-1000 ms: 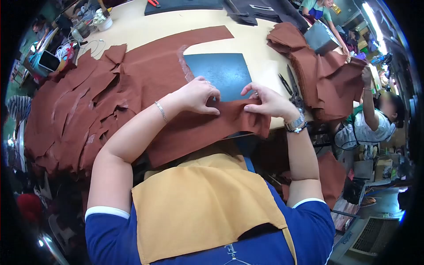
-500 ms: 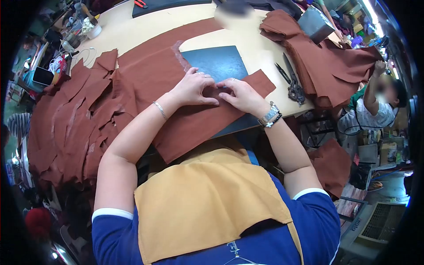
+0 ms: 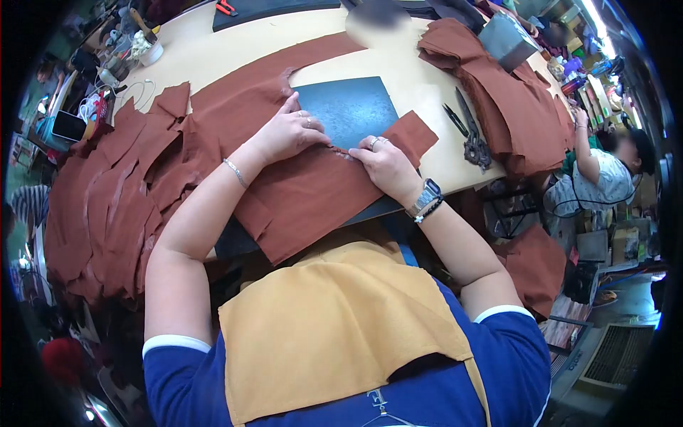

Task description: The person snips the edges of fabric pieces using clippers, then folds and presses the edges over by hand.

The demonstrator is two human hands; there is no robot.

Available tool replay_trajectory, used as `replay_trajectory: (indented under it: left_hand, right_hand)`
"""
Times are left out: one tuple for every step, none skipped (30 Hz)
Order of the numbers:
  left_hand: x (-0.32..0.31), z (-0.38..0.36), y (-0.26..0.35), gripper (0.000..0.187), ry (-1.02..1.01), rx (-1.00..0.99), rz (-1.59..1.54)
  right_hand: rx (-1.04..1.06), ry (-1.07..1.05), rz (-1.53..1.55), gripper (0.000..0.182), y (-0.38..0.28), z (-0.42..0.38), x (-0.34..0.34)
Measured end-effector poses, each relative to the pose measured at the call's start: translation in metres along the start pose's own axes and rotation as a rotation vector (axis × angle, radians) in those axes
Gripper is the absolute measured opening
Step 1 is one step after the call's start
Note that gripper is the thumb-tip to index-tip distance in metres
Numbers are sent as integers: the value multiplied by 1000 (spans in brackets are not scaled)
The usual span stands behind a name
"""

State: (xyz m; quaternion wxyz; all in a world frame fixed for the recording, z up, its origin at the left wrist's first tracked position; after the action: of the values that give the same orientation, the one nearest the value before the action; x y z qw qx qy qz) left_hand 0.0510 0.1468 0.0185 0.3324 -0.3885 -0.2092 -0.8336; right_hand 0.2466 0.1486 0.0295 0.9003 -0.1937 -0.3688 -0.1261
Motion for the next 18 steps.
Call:
replay_trajectory:
  left_hand:
    - [0, -1, 0, 16, 34, -15, 4]
    - [0, -2, 0, 17, 67, -32, 7]
    - [2, -2, 2, 17, 100, -49, 9]
    - [2, -1, 2, 17, 101, -43, 18]
    - [3, -1, 2, 16, 99, -39, 27]
    - [4, 1, 2, 16, 93, -40, 35]
    - [4, 1, 1, 17, 81, -19, 33]
    - [3, 1, 0, 19, 66, 1, 31]
    - [2, 1, -1, 22, 51, 19, 29]
    - [2, 2, 0, 21, 57, 12, 33]
    - [1, 2, 1, 21, 67, 8, 40]
    - [1, 2, 2, 21, 75, 3, 48]
    - [1, 3, 1, 21, 88, 0, 51]
    - [1, 3, 1, 20, 98, -2, 54]
    - [0, 2, -1, 20, 108, -4, 58]
    - [-3, 0, -6, 21, 80, 5, 64]
    - [-4, -2, -12, 21, 80, 9, 63]
    - [-2, -2, -17, 22, 83, 14, 62]
  right_hand:
    - [22, -15, -23, 19, -2, -1, -1]
    - [43, -30, -47, 21, -5, -2, -1]
    - [63, -44, -70, 23, -8, -2, -1]
    - [56, -68, -89, 25, -10, -1, -1]
    - [46, -89, -106, 27, -12, 0, -1]
    - [32, -107, -124, 29, -14, 1, -2]
    - [34, -111, -147, 29, -16, 2, -3]
    - [33, -114, -168, 30, -17, 2, -3]
    - [32, -118, -191, 31, -17, 1, -4]
    - [57, -103, -214, 29, -18, 1, -6]
    - [87, -90, -237, 28, -20, 1, -9]
    - [118, -75, -260, 27, -24, 3, -10]
    - [95, -100, -289, 27, -25, 5, -11]
    - [70, -123, -315, 27, -28, 6, -11]
    - [46, -148, -340, 27, -31, 6, -13]
    - [44, -129, -329, 27, -32, 6, -16]
    - [42, -115, -319, 27, -32, 6, -18]
    - [43, -103, -312, 27, -32, 6, -20]
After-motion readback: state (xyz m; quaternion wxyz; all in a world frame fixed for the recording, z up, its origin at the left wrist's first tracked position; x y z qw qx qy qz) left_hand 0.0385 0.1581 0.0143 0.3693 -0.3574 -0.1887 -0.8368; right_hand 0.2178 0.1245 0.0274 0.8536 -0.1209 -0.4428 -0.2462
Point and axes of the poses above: each hand's wrist, its own z-axis towards the middle knuckle, its own x-axis out of the back of the hand, y = z × x, the point moved 6 cm from there along z, towards the middle knuckle, and after that the axes turned 15 degrees about y, right-handed, at the moved point
